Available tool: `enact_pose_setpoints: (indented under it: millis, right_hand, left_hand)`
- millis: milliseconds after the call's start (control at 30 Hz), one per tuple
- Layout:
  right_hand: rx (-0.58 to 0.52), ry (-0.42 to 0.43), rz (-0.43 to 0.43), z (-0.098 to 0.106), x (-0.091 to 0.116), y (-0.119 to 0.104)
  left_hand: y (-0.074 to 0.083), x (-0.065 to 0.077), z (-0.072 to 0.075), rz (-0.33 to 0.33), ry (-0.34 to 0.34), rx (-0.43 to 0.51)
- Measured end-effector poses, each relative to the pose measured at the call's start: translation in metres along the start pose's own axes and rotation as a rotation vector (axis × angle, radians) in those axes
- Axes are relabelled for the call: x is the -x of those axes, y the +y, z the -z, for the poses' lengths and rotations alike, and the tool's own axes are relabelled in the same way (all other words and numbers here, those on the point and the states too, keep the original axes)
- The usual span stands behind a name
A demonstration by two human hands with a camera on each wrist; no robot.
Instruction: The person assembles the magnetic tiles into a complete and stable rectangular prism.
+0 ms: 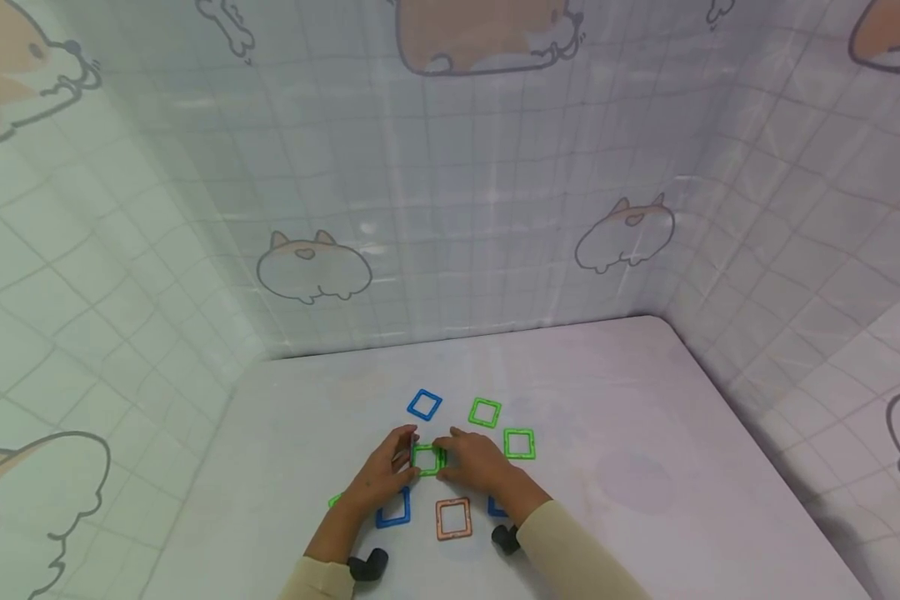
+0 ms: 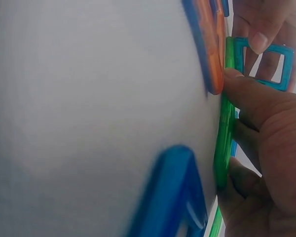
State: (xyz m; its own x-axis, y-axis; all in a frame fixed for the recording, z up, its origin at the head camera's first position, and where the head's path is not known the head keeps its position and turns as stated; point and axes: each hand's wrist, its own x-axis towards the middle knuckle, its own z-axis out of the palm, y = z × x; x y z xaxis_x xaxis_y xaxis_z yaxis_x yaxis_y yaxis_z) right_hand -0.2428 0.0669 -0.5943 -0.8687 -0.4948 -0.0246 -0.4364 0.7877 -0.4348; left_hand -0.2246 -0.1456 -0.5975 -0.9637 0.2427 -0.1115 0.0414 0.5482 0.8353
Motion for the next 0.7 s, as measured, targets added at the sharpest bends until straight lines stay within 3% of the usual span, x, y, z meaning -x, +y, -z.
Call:
enact_pose_setpoints:
  millis: [333, 700]
  right_hand:
    - [-0.021, -0.010, -0.013, 0.0029, 0.0014, -0.0008]
    - [-0.014, -0.026, -0.032, 0.0021, 0.0010, -0.0030]
  left_hand:
    - [0.0005, 0.0009, 0.0003, -0.012, -0.021, 0.010]
    - [-0.0037, 0.0020, -0.0014, -0.010, 0.002, 0.002]
